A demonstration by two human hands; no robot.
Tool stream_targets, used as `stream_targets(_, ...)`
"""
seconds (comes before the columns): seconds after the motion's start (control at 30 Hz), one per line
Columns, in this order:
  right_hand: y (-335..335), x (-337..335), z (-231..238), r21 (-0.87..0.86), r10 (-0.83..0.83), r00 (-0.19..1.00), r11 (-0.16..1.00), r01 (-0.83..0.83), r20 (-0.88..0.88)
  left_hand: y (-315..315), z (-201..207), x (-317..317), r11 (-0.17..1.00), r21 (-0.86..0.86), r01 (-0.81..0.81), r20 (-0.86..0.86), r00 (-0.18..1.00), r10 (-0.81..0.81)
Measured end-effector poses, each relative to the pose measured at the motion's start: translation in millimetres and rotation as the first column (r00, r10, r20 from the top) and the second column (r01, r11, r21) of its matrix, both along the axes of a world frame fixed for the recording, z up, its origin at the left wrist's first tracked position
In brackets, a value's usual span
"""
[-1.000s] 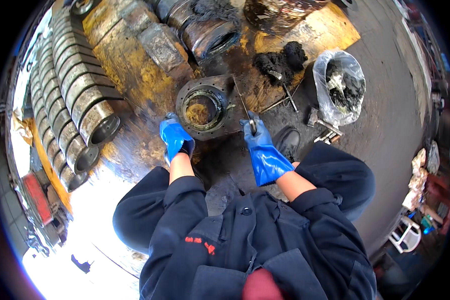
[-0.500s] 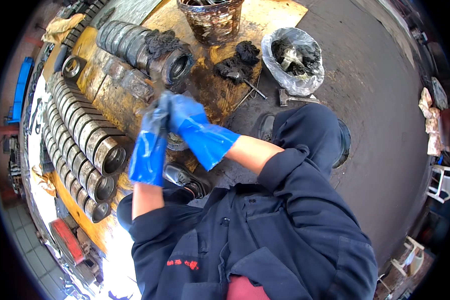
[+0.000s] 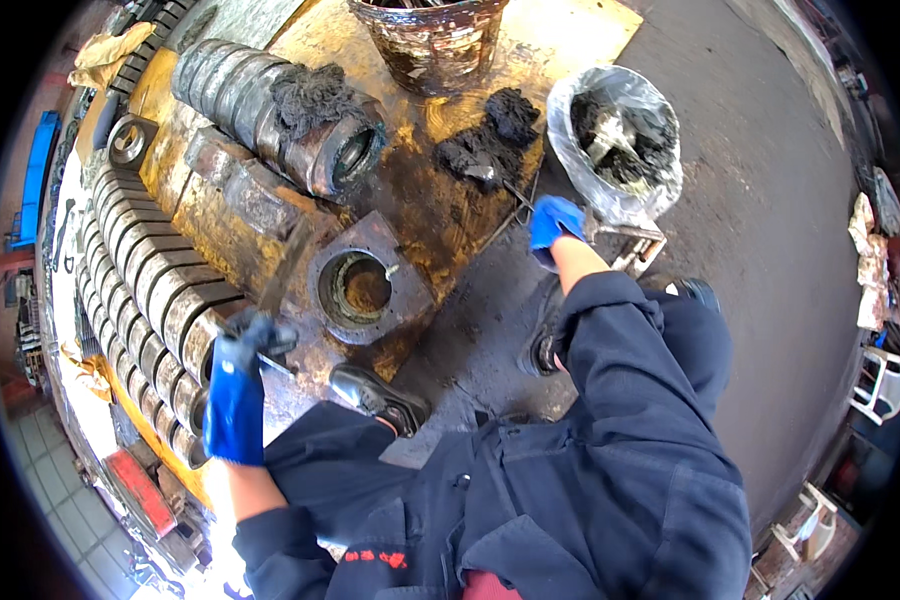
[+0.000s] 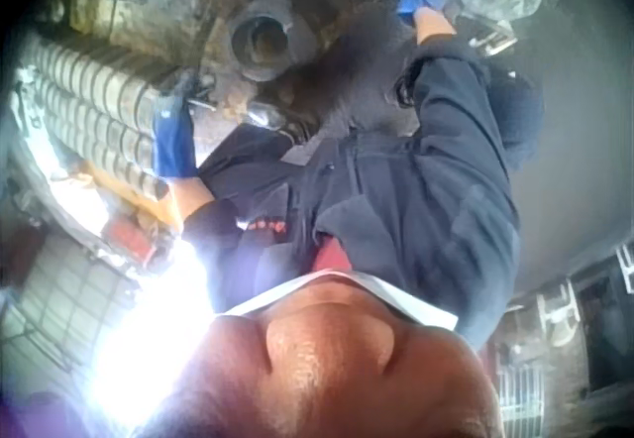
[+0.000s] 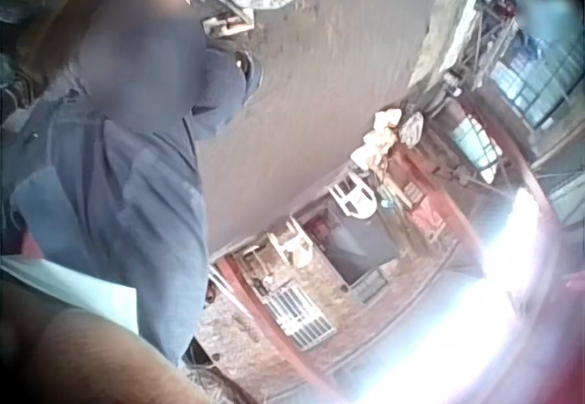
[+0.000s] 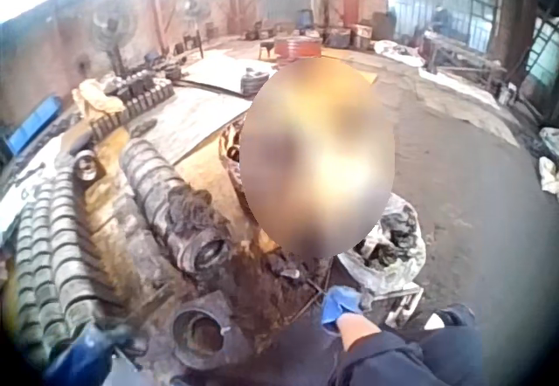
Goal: The person reorganizes heavy metal machinery segments on the floor, then cleans thick grease and sediment from a central cylindrical metal assembly and housing using a metal rod tool, a scraper, and a custom curved scraper tool.
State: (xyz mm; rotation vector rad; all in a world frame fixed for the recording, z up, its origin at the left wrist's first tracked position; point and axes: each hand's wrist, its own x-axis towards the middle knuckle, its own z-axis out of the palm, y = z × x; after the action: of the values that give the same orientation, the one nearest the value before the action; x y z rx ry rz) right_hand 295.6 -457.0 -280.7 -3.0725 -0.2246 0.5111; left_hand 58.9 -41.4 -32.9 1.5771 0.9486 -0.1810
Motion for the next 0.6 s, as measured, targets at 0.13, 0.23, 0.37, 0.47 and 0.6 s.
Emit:
stream_targets(0.13,-11.5,25.2,-3.6,-0.2,0.093,0.952,0.967,-0.156,-0.292,-32.9,24.7,7.6,0.962,0.262,0.078,-0.128,0.991,-0.045)
stream_targets(0.23,-15.0,40.0,-61.7,-0.211,0.169,0.977,0.958,-0.194,-0.131,-25.5,18.7,7.6,0.94,0.334,0.064,-0.188,0.982,0.0)
stream_targets(0.37,-12.5,53.2,-86.7,-0.127,0.157,0.981,0.977,-0.171,-0.112,-17.7,14.1,4.1,0.93,0.367,0.015,-0.25,0.965,0.083)
stream_targets(0.47,-8.6,47.2,-82.6,-0.093,0.105,0.982,0.988,-0.12,-0.155,-14.8,16.9,-2.1,0.915,0.4,0.056,-0.259,0.964,0.054)
stream_targets(0.6,-27.4,41.1,-91.3,-0.079,0.009,0.972,0.997,-0.028,-0.234,-0.5,16.5,-10.9,0.909,0.385,0.161,-0.222,0.972,-0.078)
